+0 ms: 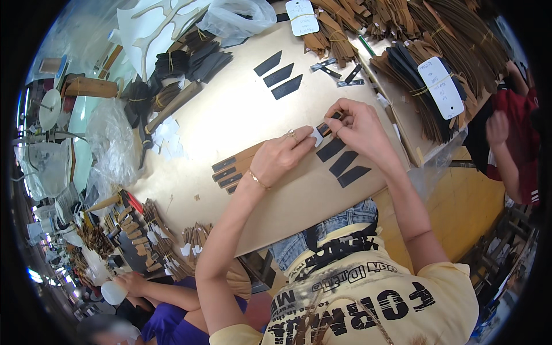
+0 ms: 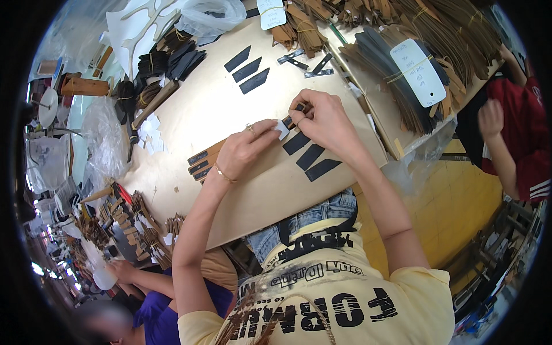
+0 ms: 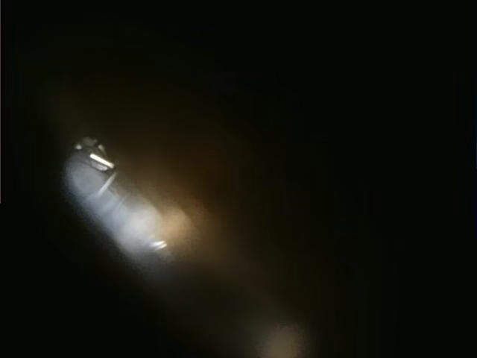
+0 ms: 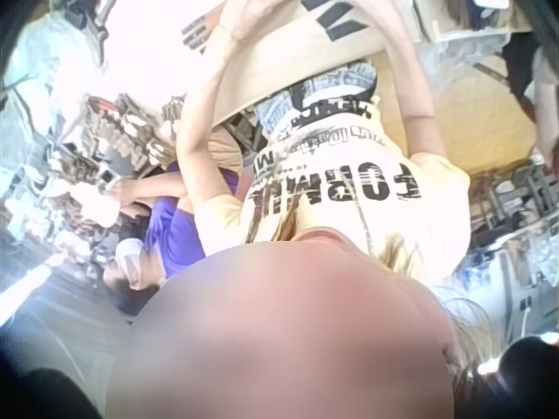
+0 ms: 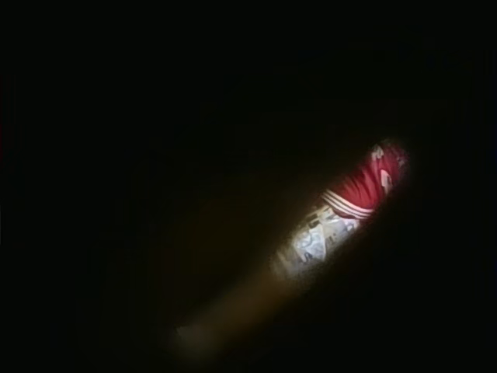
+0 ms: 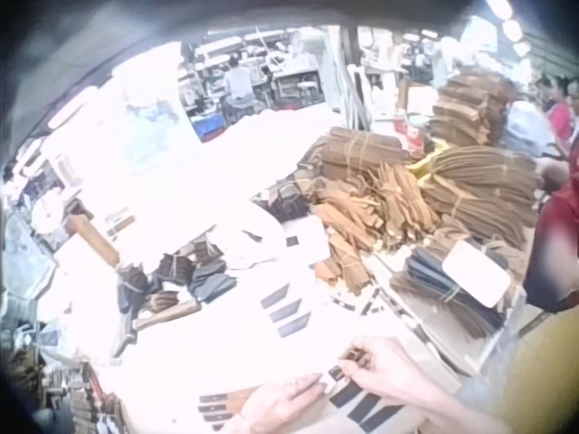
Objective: The person repeatedly picks small black and brown leather pieces from a table, aligns them, and attaches a white paper label to each pair. The person stacks the labeled pairs into a small bundle and places it on the table.
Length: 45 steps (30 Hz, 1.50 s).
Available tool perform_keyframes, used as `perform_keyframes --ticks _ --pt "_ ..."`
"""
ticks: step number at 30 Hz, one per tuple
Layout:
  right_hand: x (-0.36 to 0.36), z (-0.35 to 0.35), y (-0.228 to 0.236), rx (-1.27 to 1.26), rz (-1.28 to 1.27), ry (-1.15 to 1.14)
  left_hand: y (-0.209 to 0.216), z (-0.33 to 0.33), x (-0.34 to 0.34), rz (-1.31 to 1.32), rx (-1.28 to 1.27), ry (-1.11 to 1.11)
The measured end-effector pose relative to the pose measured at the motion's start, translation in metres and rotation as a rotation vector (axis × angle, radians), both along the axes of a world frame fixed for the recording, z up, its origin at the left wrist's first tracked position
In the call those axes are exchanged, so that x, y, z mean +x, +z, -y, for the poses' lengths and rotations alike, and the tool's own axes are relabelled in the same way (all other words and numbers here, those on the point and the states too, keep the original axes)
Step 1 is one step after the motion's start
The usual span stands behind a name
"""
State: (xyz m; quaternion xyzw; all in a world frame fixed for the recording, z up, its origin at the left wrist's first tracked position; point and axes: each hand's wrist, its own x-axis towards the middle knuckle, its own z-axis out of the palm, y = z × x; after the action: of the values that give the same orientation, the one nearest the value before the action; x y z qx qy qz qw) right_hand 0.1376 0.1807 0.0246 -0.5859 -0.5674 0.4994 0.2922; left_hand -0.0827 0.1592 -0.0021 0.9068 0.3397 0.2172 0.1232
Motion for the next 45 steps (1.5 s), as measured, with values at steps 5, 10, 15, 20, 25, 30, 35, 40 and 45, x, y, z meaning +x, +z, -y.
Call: perform_keyframes --ticks 5,10,15,20,25,30,35,40,45 --pt "-0.001 0.0 0.0 -0.023 -0.032 -0.022 0.002 -0.013 0.006 0.07 0.012 -0.075" --pt "0.001 0.004 0.003 -0.017 0.047 0.058 0.005 -0.02 0.006 -0.007 0.047 -0.107" --pt "0.004 0.026 0.004 0.248 0.134 0.252 0.008 -0.019 0.003 -0.082 -0.007 -0.094" --pt "-0.01 0.049 -0.001 0.541 0.606 0.39 0.025 -0.013 -0.01 -0.083 -0.073 0.035" --pt "-0.025 0.052 0.006 0.733 1.032 0.521 0.042 0.01 -0.016 -0.067 -0.037 0.199" --pt "0.001 0.021 0.014 0.627 0.748 0.457 0.007 0.03 0.029 -0.072 -0.101 0.323" --pt "0.017 0.005 0.008 0.566 0.691 0.359 0.004 0.031 0.041 -0.251 -0.13 0.426" --pt "0.01 0.009 0.021 0.562 0.578 0.384 0.02 0.03 0.042 0.23 -0.169 0.533" --pt "-0.008 0.034 0.057 0.692 0.502 0.422 0.037 0.053 0.014 0.418 -0.329 0.475"
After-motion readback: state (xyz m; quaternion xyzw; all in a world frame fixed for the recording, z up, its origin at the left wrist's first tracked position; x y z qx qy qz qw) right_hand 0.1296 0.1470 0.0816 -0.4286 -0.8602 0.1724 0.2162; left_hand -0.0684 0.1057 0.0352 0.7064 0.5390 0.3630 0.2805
